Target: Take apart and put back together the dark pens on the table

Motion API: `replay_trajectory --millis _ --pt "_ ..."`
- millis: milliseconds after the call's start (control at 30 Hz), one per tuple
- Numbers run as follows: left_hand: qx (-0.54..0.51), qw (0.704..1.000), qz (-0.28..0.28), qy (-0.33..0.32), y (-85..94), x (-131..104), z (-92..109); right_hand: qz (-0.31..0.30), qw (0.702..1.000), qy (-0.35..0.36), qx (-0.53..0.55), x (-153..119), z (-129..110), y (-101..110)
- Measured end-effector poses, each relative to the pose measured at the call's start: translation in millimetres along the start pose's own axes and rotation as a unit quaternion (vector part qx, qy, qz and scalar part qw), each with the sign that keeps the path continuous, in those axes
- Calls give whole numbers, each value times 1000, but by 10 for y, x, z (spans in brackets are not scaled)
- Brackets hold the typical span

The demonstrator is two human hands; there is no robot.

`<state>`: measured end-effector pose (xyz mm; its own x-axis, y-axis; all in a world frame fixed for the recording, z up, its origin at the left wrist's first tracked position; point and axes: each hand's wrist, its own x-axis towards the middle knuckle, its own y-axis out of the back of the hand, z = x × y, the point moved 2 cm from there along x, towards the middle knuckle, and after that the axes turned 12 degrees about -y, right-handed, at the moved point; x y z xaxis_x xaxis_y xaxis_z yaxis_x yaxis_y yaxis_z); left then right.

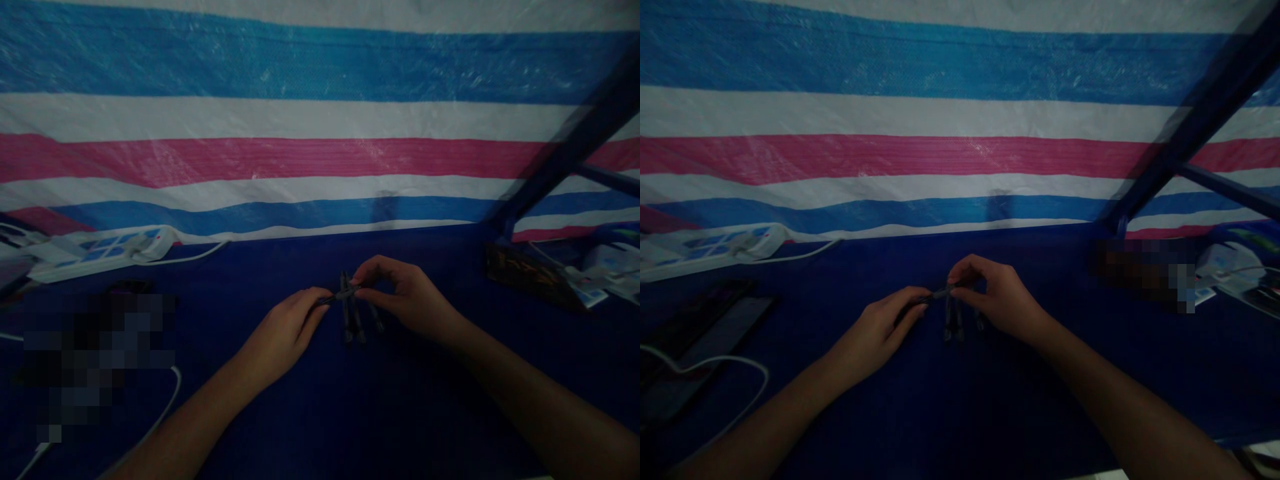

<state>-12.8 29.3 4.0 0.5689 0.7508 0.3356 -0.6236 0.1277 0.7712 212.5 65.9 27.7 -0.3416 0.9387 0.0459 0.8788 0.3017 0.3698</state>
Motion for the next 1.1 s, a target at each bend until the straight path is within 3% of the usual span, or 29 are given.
replay_trajectory --millis 400,600,833,1100 --pt "4 999 33 16 29 6 -5 57 994 9 89 58 11 81" --pt "-16 1000 22 1 13 -2 15 -3 997 -11 71 30 3 31" --pt "-20 999 37 -12 -18 -35 8 -20 997 -13 78 3 -5 -9" --pt "-4 997 67 -40 -30 -33 23 31 996 -18 -78 -51 -31 -10"
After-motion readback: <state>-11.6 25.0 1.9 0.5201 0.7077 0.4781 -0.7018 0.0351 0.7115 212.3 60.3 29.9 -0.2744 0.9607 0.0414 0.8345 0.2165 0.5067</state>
